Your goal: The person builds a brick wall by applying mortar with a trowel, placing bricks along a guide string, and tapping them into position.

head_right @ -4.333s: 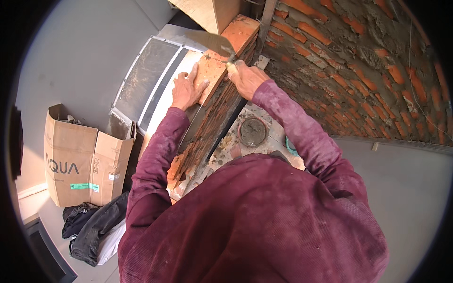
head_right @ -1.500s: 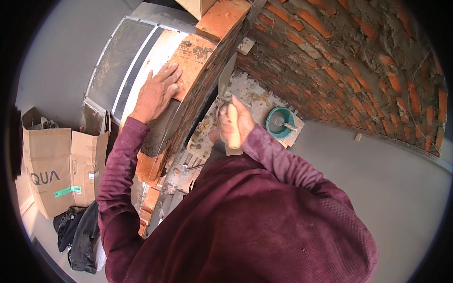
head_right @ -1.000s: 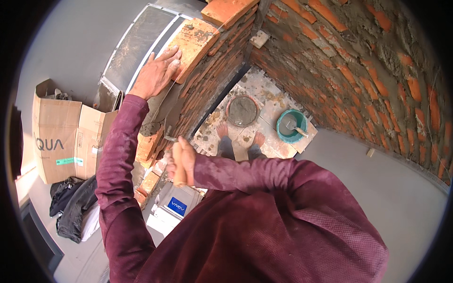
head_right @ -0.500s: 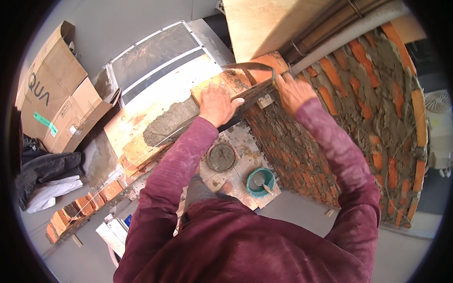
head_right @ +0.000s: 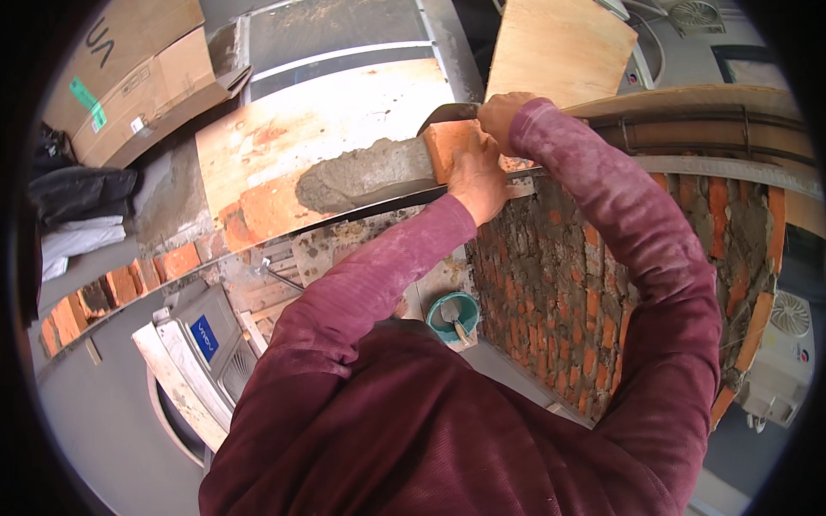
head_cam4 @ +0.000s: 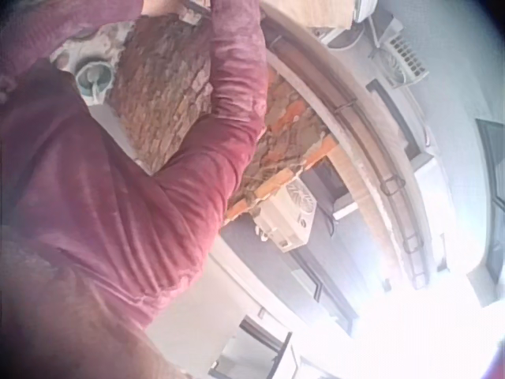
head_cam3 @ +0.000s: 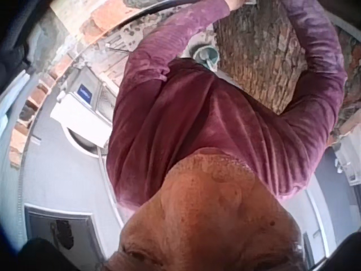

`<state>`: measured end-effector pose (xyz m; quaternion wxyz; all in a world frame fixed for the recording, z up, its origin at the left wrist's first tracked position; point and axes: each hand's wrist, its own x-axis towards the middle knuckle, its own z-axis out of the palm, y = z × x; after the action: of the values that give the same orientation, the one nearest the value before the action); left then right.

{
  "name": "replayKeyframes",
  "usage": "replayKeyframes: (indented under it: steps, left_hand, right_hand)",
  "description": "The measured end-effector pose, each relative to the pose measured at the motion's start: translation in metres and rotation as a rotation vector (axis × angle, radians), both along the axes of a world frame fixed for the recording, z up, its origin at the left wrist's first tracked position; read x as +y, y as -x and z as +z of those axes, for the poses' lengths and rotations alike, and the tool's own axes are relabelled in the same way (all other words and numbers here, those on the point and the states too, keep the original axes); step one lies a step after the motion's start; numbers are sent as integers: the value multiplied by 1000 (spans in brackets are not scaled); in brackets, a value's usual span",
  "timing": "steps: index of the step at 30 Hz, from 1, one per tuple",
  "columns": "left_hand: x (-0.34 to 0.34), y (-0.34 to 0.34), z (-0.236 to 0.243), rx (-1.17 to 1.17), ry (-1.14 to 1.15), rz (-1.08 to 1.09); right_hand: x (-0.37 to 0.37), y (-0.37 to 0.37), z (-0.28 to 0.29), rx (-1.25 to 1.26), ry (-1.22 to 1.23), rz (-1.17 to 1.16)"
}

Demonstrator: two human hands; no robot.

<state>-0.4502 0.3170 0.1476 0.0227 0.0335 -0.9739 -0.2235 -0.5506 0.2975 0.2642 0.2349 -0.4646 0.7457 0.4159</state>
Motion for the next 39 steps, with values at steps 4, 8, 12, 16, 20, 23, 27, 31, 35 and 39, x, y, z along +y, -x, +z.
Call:
replayKeyframes:
  steps: [4,8,12,16,20,23,27,31,35,39]
  left_hand:
    - [3,-23,2,196,111,28]
    - [26,-89,8,469,-196,-91]
    - [54,-222,-81,-105,-629,-11]
    - [92,-408,-176,-403,-691,391]
    - [156,-505,-175,-969,-1012,644]
    - [178,-519,-180,-1090,-912,600]
    - [212,-527,-212,-1213,-742,527]
    - [282,-578,-292,-1324,-712,483]
    - [257,-576,-285,-1229,-853,698]
    - [278,-611,-313,-1244,-814,683]
  right_hand:
    - [10,-21,13,-65,195,123]
    - [98,-29,52,-161,757,126]
    - [182,-82,76,-312,1058,19]
    - [269,-129,39,-555,1117,-382]
    - [325,-162,-81,-727,846,-771]
    - [329,-197,-191,-480,439,-637]
    - [348,-233,-305,-437,411,-622]
    - [339,-249,-359,-390,255,-627]
    - [358,-240,-436,-289,39,-539]
    - [349,-247,-462,-263,158,-593]
